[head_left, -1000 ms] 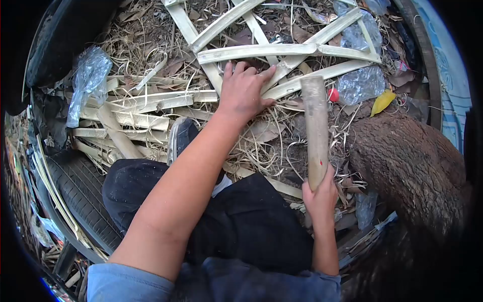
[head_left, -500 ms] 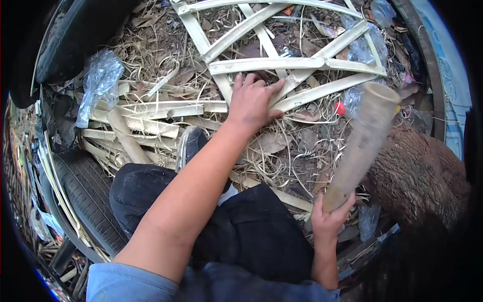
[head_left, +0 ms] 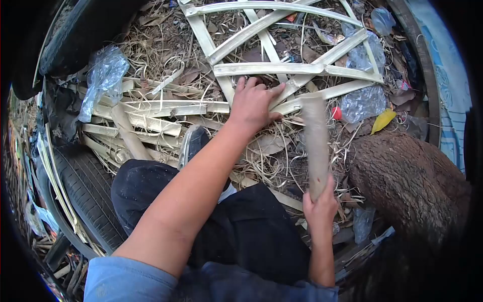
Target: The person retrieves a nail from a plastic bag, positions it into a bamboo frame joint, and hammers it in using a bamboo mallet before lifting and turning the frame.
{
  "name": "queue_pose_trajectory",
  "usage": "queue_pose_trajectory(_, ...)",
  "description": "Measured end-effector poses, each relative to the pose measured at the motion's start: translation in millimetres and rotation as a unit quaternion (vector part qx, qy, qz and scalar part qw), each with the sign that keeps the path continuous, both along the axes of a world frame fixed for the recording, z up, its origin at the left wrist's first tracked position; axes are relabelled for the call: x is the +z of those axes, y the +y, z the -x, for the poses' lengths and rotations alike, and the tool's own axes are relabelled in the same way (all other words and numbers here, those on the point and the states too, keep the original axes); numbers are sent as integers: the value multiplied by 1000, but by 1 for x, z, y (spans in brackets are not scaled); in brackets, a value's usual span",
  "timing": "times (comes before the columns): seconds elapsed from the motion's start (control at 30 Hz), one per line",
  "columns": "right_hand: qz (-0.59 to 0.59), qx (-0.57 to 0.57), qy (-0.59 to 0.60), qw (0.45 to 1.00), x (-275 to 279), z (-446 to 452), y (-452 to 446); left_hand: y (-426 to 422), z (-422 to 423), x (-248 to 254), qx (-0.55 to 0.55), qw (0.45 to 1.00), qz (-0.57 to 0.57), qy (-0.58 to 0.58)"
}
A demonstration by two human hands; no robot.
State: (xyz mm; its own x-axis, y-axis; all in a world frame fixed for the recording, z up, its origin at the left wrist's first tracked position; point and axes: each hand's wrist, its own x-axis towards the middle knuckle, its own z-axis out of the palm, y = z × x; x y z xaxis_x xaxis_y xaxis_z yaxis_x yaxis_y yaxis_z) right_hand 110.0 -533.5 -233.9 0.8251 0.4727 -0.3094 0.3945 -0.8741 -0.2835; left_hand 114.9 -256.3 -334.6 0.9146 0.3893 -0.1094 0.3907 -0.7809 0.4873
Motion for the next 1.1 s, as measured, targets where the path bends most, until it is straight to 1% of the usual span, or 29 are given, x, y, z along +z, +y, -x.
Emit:
queue_pose_trajectory(0.03,60,77,-12,995,-4,-3,-5,-1,0,-6,8,1000,-21,-13)
queue_pose_trajectory(0.07,-9,86,-52,995,6,-4,1,3,-2,-1,-13,1000,-3,19)
queue_pose_trajectory(0.1,-77,97,-77,989,14,1,7,1,-1,-9,-2,1000,-15,-16)
queue_pose_trajectory(0.13,-71,93,-59,991,10,8,7,5,3,-7,-2,1000,-6,-3)
queue_pose_trajectory(0.17,-75,7,-26,997,7,9,7,4,0,0,-9,1000,11,3)
queue_pose_trajectory(0.2,-88,-77,-15,993,1,3,6,3,0,5,-9,1000,4,14)
queue_pose_trajectory(0.23,-55,8,-57,997,-4,-4,-2,2,0,1,-3,1000,-10,-12)
queue_pose_trajectory(0.33,-63,-9,-40,997,-16,-3,-14,3,1,-3,-15,1000,-2,15)
queue_pose_trajectory(0.4,-69,-90,-33,993,-19,-7,-18,2,-1,2,-9,1000,-7,24)
queue_pose_trajectory(0.43,-69,-95,-42,992,-19,-11,-21,1,-3,1,-8,1000,-27,13)
queue_pose_trajectory(0.53,-91,-102,-50,989,-23,-17,-31,0,-5,3,-22,999,-24,32)
queue_pose_trajectory(0.6,-75,-96,-50,991,-31,-22,-42,-5,-7,4,13,998,-33,-48)
queue_pose_trajectory(0.63,-78,-103,-55,990,-37,-22,-47,-9,-9,4,5,998,-37,-53)
queue_pose_trajectory(0.7,-69,-81,-49,993,-45,-19,-60,-22,-11,4,33,987,-113,-106)
queue_pose_trajectory(0.73,-36,-78,-64,994,-40,-16,-61,-24,-11,8,24,981,-116,-152)
queue_pose_trajectory(0.77,-35,-87,-62,994,-36,-15,-63,-26,-15,10,15,982,-115,-150)
queue_pose_trajectory(0.83,105,-83,-41,990,-30,-6,-71,-27,-18,11,-5,980,-118,-158)
queue_pose_trajectory(0.87,120,-97,-12,988,-32,-2,-76,-28,-23,9,-34,981,-97,-167)
queue_pose_trajectory(0.9,124,-105,-9,987,-38,0,-85,-30,-29,2,-43,979,-75,-184)
queue_pose_trajectory(0.97,88,-132,6,987,-38,-4,-90,-31,-36,-12,-44,986,-9,-164)
queue_pose_trajectory(1.0,87,-140,6,986,-35,-2,-89,-31,-37,-17,-52,985,-8,-165)
queue_pose_trajectory(1.07,24,-174,30,984,-27,-5,-81,-30,-39,-17,-40,987,15,-158)
queue_pose_trajectory(1.1,20,-177,24,984,-26,-8,-81,-29,-41,-17,-44,985,13,-164)
